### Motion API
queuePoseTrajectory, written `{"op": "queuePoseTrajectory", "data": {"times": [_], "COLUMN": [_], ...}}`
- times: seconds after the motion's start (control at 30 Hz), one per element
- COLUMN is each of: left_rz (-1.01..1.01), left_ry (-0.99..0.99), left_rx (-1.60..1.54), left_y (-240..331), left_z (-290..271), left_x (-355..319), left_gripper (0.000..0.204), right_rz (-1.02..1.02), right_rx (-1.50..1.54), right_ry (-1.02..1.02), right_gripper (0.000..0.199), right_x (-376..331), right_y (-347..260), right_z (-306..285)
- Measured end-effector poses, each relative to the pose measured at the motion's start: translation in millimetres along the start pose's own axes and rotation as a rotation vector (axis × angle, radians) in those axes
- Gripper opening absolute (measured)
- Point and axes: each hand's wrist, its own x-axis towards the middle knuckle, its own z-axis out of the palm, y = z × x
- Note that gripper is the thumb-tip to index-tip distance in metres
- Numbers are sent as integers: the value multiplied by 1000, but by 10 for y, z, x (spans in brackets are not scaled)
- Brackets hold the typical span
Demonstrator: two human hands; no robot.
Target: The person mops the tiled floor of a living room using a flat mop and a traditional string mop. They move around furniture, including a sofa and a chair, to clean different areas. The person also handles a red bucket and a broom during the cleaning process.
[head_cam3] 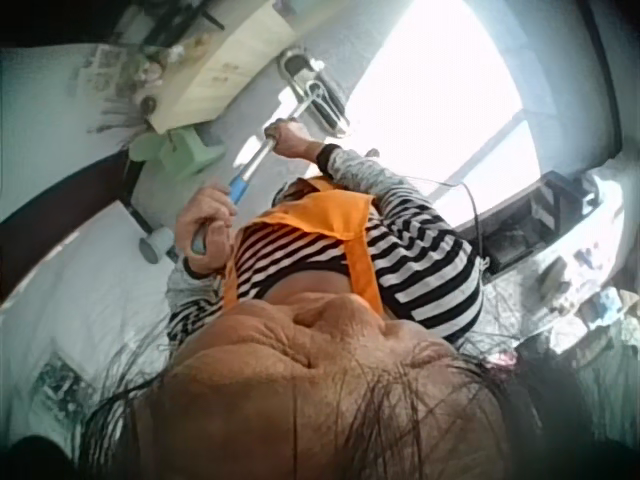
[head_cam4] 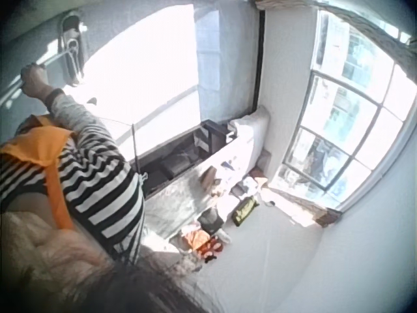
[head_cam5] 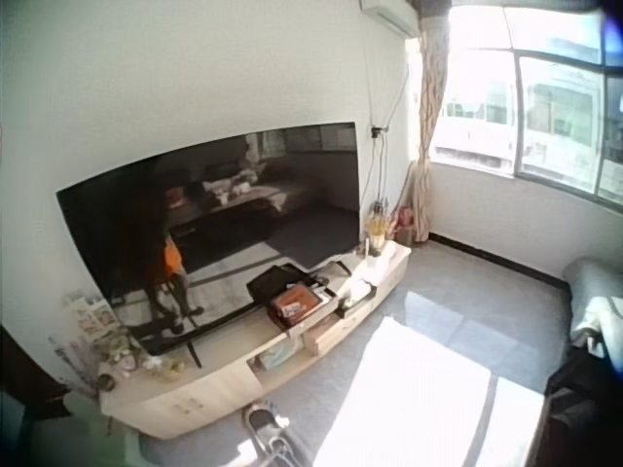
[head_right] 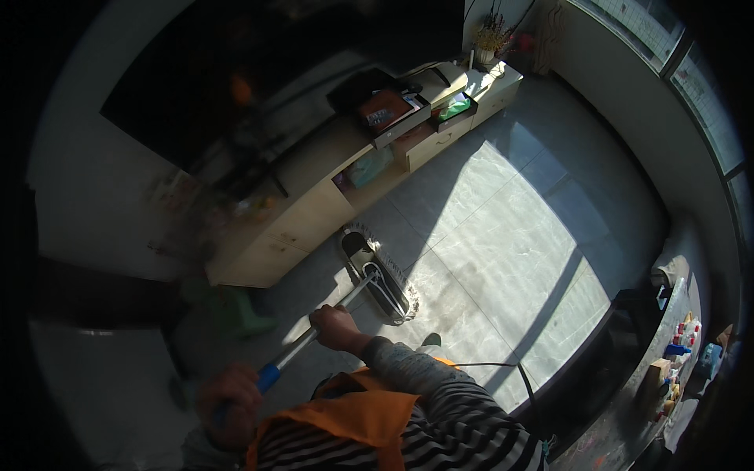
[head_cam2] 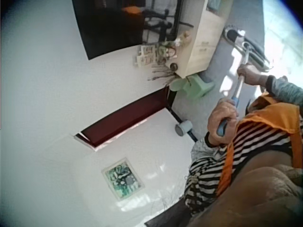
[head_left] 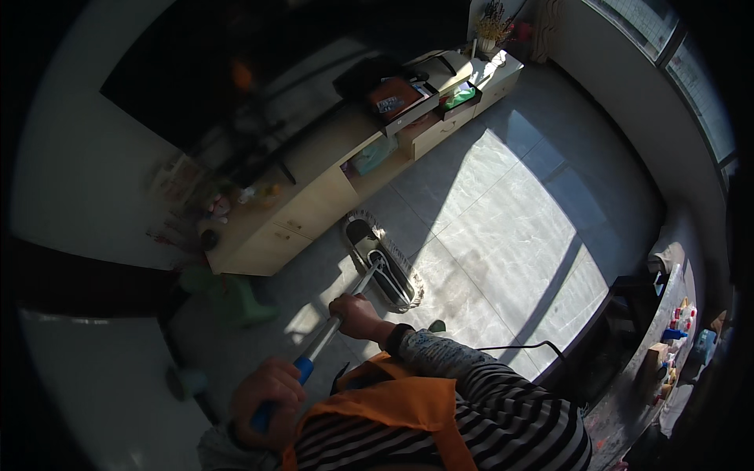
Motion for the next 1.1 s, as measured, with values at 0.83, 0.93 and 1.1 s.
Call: {"op": "queuePoseTrajectory", "data": {"times": [0.83,0.93,1.1], "left_rz": [557,648,662], "left_ry": [-1318,-1091,-991], "left_rx": [-103,-179,-317], "left_y": [392,220,-64], "left_z": [3829,4200,4362], "left_x": [1300,1048,701], "left_gripper": [38,40,27], "right_rz": [520,575,677], "right_rx": [-36,-80,-355], "right_ry": [1369,1481,1398], "right_gripper": [24,23,24], "right_x": [-2060,-2420,-3009], "right_y": [2143,2477,2659], "right_z": [-1846,-2150,-2125]}}
